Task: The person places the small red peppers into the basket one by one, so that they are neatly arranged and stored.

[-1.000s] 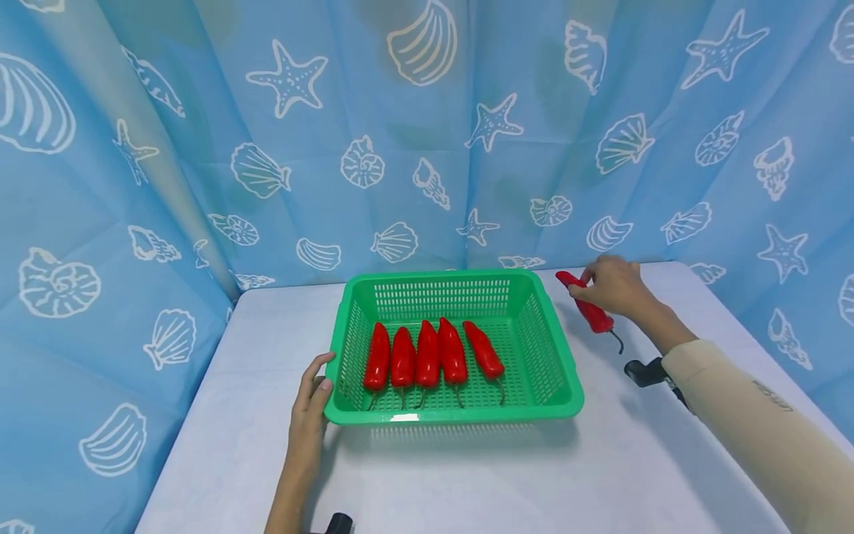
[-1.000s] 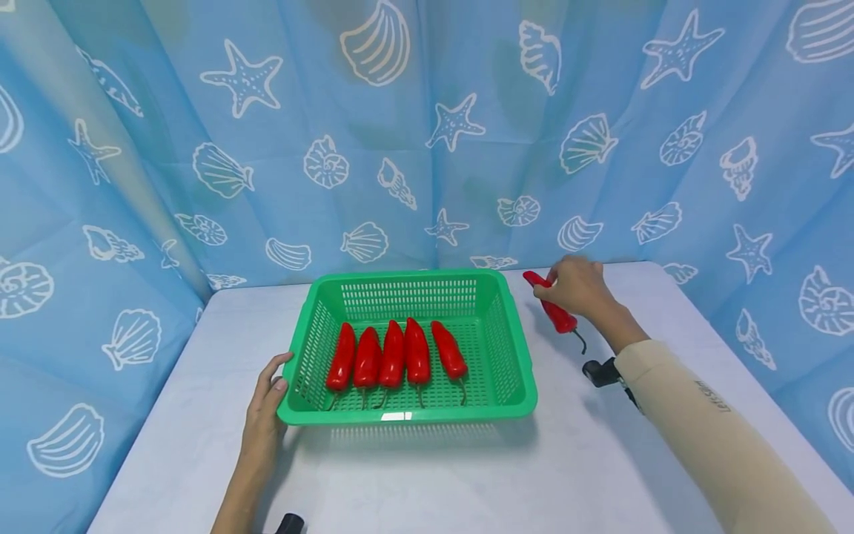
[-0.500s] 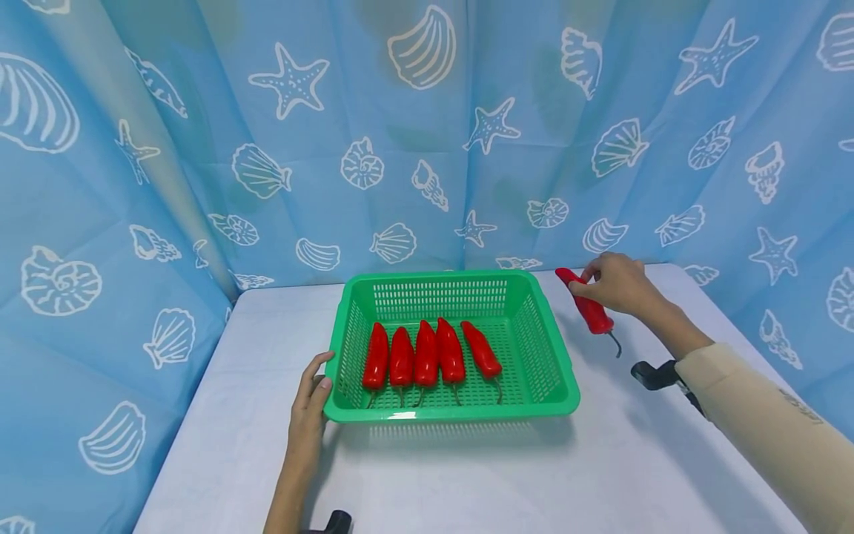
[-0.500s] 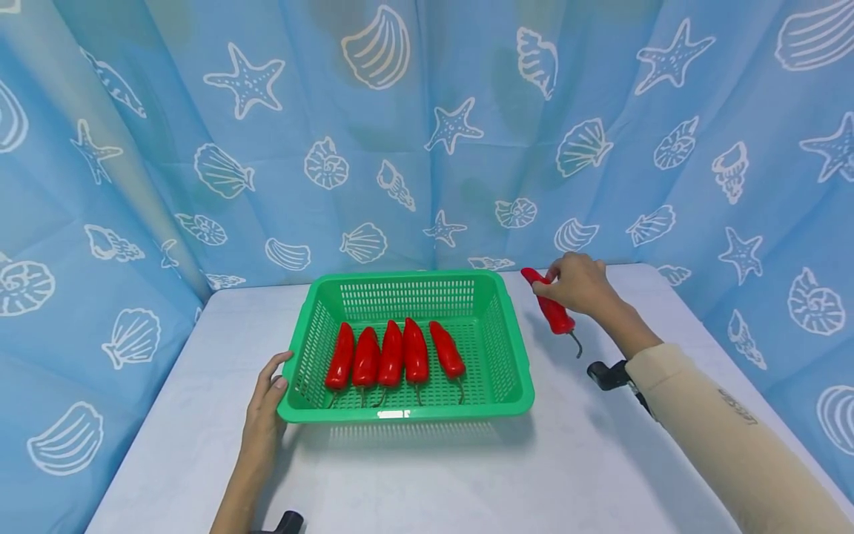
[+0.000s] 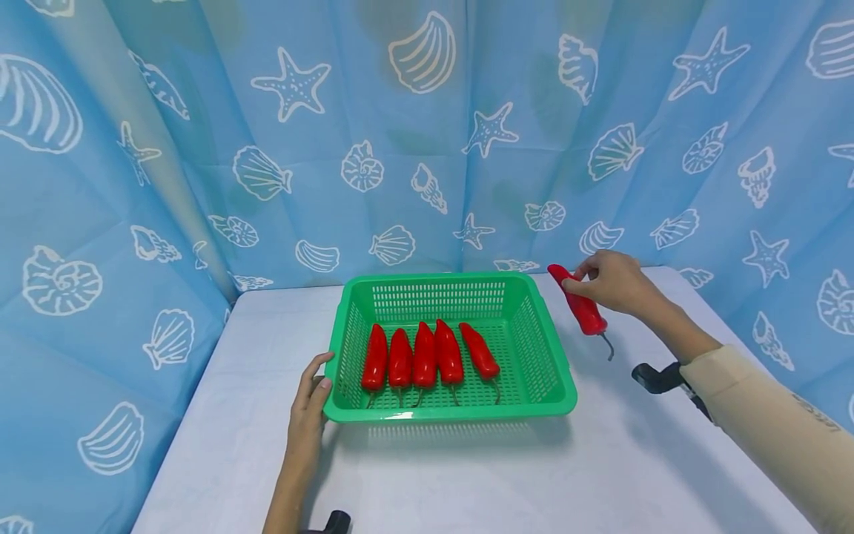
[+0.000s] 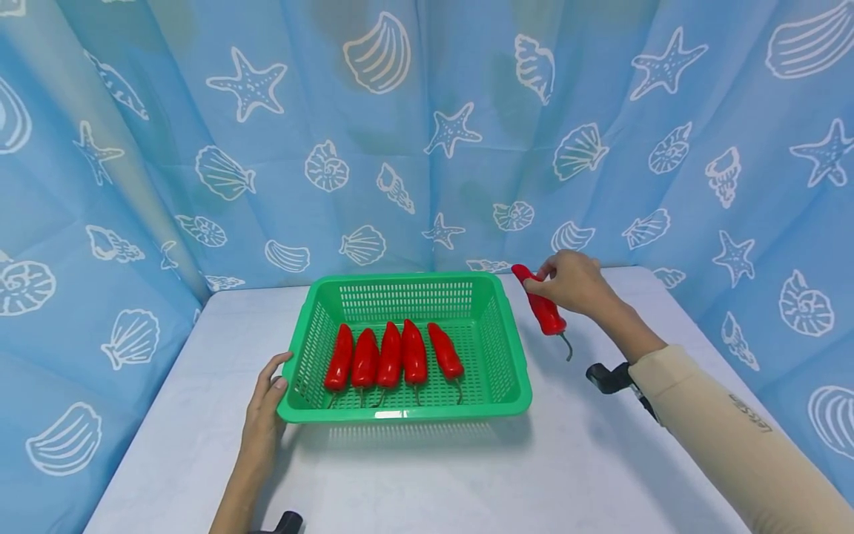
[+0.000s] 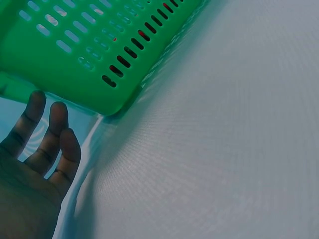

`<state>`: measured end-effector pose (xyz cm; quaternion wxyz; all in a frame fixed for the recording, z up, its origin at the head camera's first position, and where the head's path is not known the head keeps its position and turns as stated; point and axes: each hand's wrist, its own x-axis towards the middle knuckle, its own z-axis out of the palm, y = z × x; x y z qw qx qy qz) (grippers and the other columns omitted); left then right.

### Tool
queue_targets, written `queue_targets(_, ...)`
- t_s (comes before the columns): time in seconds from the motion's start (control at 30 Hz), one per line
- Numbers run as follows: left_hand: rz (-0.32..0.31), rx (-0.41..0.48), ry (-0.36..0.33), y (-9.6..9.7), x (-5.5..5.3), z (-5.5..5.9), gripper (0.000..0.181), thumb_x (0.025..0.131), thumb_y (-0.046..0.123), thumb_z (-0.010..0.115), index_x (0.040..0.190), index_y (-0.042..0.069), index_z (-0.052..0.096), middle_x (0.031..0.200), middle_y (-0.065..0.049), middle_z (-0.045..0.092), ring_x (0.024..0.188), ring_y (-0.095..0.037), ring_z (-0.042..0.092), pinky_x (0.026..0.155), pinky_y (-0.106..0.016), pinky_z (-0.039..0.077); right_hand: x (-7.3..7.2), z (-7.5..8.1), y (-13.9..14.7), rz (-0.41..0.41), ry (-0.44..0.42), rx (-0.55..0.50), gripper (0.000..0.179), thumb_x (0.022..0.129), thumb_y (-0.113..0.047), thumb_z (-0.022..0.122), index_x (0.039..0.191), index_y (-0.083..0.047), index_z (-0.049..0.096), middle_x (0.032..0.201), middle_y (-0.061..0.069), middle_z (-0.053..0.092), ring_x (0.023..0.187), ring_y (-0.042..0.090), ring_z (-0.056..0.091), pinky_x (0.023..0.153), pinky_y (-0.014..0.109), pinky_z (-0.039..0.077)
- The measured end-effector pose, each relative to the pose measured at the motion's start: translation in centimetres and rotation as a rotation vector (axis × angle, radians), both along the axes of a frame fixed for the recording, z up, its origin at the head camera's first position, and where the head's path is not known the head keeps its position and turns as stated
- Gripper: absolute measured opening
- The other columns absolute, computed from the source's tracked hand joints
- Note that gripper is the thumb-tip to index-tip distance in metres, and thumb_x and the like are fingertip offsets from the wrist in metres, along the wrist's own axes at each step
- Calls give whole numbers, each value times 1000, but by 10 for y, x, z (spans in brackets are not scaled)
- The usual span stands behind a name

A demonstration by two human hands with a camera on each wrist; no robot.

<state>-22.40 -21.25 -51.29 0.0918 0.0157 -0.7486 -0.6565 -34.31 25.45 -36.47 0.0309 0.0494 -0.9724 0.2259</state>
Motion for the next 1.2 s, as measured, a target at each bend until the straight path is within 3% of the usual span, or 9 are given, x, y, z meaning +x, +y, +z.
queue_targets(0.43, -3, 0, -11, -1, -2, -1, 41, 105, 48, 45, 145, 40, 46, 119, -7, 54, 97, -29, 59, 80, -31, 51, 11, 7, -25, 61, -9, -44, 37, 83, -24, 80, 103, 4, 64, 92, 16, 62, 83, 32, 57, 59, 32, 52)
queue_targets(0.87, 11, 0, -15, 0, -1, -1, 41, 105, 48, 45, 145, 40, 46, 119, -6, 54, 97, -29, 59, 80, -30, 52, 7, 6, -57, 136, -43, -31, 25, 87, -25, 75, 90, -1, 68, 77, 9, 59, 70, 25, 54, 54, 31, 47)
queue_targets(1.2, 15, -2, -11, 2, -1, 0, 42, 104, 49, 45, 145, 39, 46, 118, -7, 54, 95, -28, 60, 79, -30, 52, 3, -6, -77, 143, -79, -21, 27, 89, -30, 72, 80, -5, 68, 62, 5, 56, 58, 21, 52, 51, 31, 42)
